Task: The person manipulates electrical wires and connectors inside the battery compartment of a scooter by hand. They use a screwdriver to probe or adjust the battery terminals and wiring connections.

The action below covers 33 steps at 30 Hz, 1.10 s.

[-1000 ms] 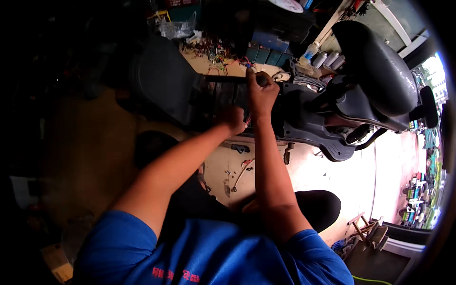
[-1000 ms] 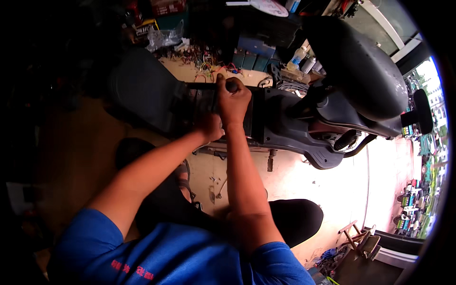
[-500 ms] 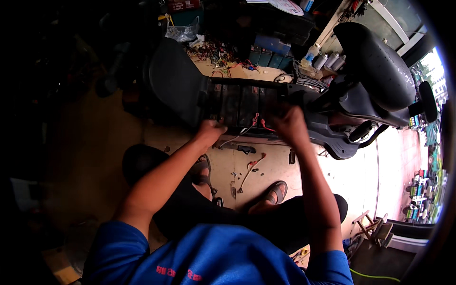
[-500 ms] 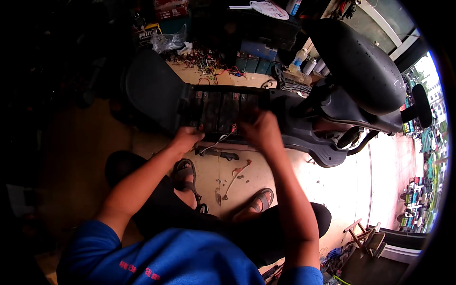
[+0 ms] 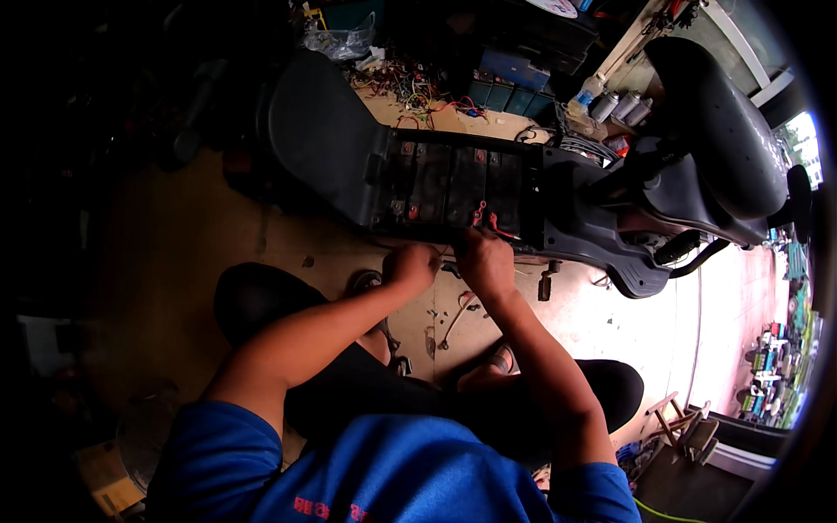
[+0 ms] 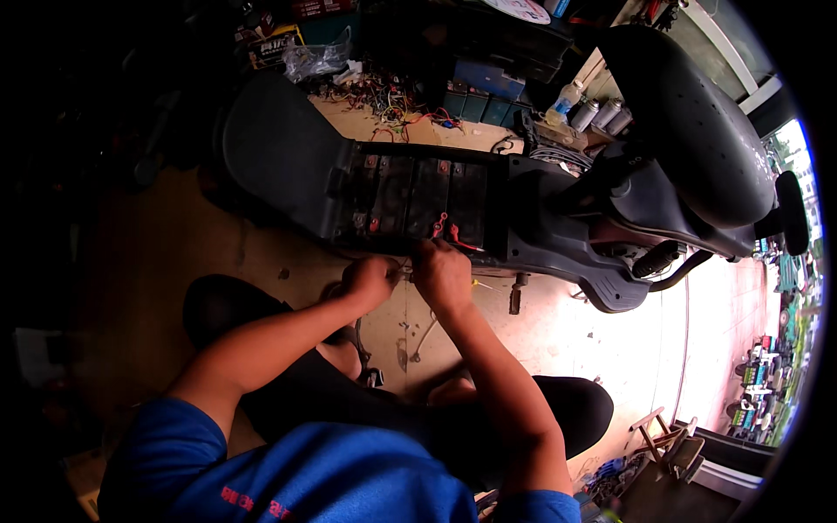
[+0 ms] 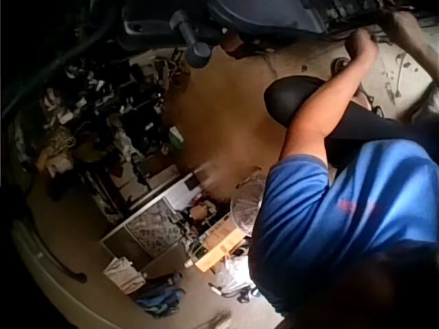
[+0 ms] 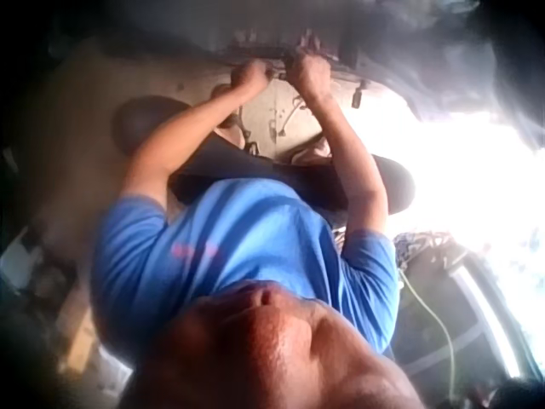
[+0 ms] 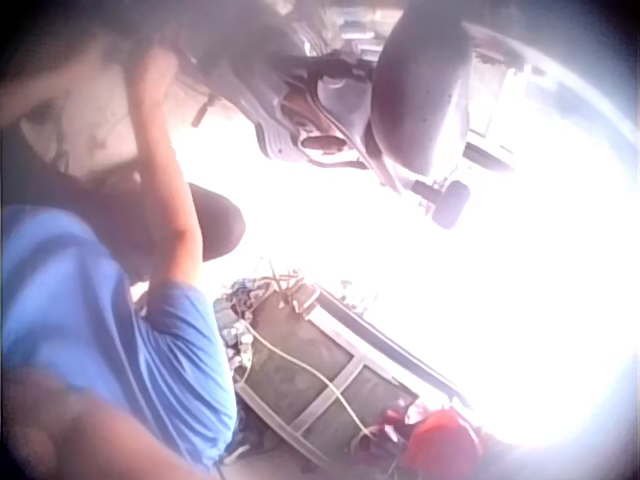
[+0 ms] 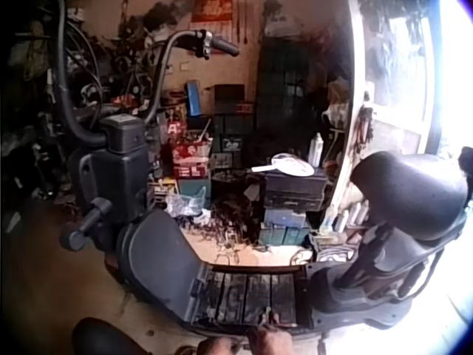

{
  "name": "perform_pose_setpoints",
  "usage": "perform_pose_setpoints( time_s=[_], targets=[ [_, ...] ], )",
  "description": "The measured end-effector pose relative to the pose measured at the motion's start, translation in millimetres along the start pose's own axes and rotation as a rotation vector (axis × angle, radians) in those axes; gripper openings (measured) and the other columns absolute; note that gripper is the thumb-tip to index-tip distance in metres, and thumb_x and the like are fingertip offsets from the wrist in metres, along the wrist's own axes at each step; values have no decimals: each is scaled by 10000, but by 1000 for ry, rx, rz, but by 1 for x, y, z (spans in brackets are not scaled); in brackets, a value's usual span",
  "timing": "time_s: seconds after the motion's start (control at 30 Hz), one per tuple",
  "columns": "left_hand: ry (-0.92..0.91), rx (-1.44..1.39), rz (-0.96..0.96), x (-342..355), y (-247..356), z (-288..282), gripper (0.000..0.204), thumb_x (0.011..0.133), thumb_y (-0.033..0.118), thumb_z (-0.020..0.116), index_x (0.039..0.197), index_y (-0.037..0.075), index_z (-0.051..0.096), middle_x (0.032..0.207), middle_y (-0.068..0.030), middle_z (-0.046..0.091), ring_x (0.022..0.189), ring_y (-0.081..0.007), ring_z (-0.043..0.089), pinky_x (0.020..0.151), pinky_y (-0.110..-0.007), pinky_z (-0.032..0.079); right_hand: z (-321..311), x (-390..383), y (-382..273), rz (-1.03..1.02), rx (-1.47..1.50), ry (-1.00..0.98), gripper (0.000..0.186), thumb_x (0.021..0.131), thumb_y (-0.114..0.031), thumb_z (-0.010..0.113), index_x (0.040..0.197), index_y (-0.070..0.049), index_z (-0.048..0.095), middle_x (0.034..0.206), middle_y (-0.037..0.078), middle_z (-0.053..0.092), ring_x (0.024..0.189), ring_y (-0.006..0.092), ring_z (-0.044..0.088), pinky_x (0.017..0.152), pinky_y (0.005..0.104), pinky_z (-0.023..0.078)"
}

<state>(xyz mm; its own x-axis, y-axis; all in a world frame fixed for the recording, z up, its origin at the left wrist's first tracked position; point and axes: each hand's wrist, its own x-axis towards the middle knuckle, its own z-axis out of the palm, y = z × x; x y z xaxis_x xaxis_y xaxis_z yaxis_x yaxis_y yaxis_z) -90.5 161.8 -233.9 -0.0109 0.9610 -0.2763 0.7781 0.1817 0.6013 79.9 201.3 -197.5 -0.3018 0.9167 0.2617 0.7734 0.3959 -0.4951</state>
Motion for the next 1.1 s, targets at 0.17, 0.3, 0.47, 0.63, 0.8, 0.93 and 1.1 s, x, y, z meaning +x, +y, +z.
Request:
perform_pose_setpoints(
  time_s=[0.17, 0.3, 0.47, 0.63, 0.8, 0.93, 1.1],
  targets=[
    [132, 126, 355, -5, 11, 19, 312, 917, 346, 752, 937, 36, 777, 867, -190, 756, 829, -402, 735, 749, -527, 564, 5, 12, 4, -23, -28, -14, 54, 862, -141, 724, 890, -98, 741, 889, 169, 714, 795, 398, 711, 699, 497, 579],
    [-38, 74, 254, -3, 14, 24, 376, 945, 401, 719, 952, 31, 785, 816, -205, 746, 768, -409, 733, 707, -524, 568, 4, 18, 5, -75, -36, -70, 67, 844, -118, 709, 898, -95, 741, 889, 164, 707, 827, 401, 713, 732, 493, 584],
    [17, -63, 270, 4, 5, 22, 335, 971, 364, 708, 930, 42, 788, 736, -158, 730, 680, -316, 720, 666, -453, 555, 3, 16, 7, -57, -15, -74, 127, 842, -82, 665, 943, -94, 741, 931, 178, 726, 871, 409, 717, 764, 490, 585],
    [-7, -549, -176, 17, -9, -9, 344, 997, 295, 733, 831, -6, 729, 668, -32, 655, 631, -97, 575, 593, -322, 449, 0, 9, 12, 160, -75, -87, 200, 840, -64, 639, 1019, -95, 722, 986, 215, 742, 892, 414, 723, 768, 494, 587],
    [238, -692, -128, 33, -6, -16, 293, 962, 221, 789, 836, -31, 705, 699, -30, 658, 661, -97, 573, 618, -323, 461, -17, 1, 19, 113, -202, -62, 202, 851, -67, 632, 1030, -102, 720, 948, 199, 723, 856, 421, 717, 743, 505, 584],
    [315, -675, -104, 52, -5, -8, 195, 890, 101, 830, 875, -38, 694, 743, -56, 691, 694, -123, 626, 641, -324, 493, -40, -8, 31, 0, -293, 2, 107, 916, -54, 594, 973, -67, 684, 915, 181, 677, 803, 393, 711, 695, 491, 580],
    [418, -412, -6, 65, -9, -1, 179, 835, 49, 844, 891, -33, 695, 750, -122, 713, 690, -176, 678, 634, -345, 516, -50, -17, 33, 6, -283, -18, 233, 887, -38, 614, 1069, -105, 743, 932, 168, 676, 832, 399, 709, 693, 489, 580]
  ],
)
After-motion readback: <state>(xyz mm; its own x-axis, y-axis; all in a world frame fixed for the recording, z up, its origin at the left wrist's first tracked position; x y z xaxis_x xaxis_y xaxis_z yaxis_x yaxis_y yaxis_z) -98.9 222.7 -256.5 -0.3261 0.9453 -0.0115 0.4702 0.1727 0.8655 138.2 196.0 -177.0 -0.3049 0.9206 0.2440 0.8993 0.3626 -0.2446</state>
